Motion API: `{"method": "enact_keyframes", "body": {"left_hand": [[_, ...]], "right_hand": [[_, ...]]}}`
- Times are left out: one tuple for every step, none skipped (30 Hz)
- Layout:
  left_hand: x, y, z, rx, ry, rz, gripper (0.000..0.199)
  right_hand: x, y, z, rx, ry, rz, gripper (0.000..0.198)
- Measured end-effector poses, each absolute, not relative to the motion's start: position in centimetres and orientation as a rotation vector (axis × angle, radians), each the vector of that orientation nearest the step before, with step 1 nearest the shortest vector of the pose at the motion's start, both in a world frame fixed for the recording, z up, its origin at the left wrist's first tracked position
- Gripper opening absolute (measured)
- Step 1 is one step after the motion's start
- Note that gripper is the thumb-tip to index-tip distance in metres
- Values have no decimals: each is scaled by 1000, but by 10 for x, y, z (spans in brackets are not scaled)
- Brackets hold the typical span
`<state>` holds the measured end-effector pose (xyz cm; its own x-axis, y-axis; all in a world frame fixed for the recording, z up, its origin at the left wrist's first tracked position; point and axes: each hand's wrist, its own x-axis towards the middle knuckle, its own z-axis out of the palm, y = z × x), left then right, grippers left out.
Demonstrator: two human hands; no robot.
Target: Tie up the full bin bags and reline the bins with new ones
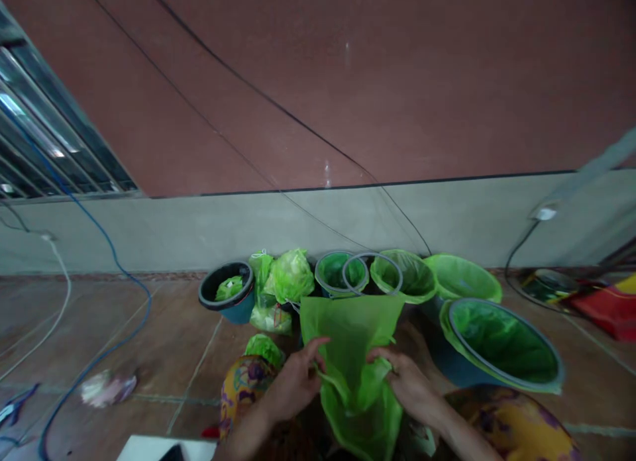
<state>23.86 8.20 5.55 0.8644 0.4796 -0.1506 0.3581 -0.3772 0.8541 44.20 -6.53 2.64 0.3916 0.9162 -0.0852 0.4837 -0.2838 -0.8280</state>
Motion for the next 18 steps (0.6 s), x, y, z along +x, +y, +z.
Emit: {"method": "enact_keyframes", "body": {"left_hand": [[243,77,57,1951,542,130,79],[247,71,55,1905,476,123,83],[251,65,52,1856,424,136,84],[255,60,46,1794,392,163,82],[257,55,38,1711,385,194,77],[259,52,27,1613,398,216,69],[260,50,16,1503,433,228,58],[260,49,3,1395,481,226,47],[259,47,-9,1305,536,218,36],[258,45,-21,1228,599,219,28],[257,43,-31,1163,648,210,24],[256,39,-40,1109,687,204,24],[257,36,-47,1067,712,201,25],[258,32,-53,1044,710,182,26],[262,28,-57,1042,687,151,25],[267,26,-61,1062,651,105,24],[273,25,-66,1103,613,43,22],[280,25,-70,1164,576,-30,19]], "right_hand": [[433,-59,34,-1793,-1212,806,33],[424,-54,41,-1677,-1229,870,32],[415,-50,47,-1583,-1251,934,31],[409,-48,52,-1517,-1284,1000,31],[405,-48,55,-1467,-1324,1072,32],[405,-49,57,-1427,-1360,1146,36],[409,-51,57,-1395,-1378,1216,41],[417,-52,55,-1374,-1363,1261,44],[427,-52,51,-1379,-1311,1256,46],[439,-51,46,-1417,-1234,1204,45],[451,-47,39,-1501,-1144,1086,45],[462,-40,31,-1615,-1069,916,48],[469,-32,22,-1745,-1043,780,54],[472,-22,12,-1871,-1057,692,62],[471,-11,2,-1969,-1100,655,71],[466,0,-9,-2036,-1182,679,78],[458,12,-20,-2086,-1269,729,83],[448,23,-32,-2118,-1368,794,87]]}}
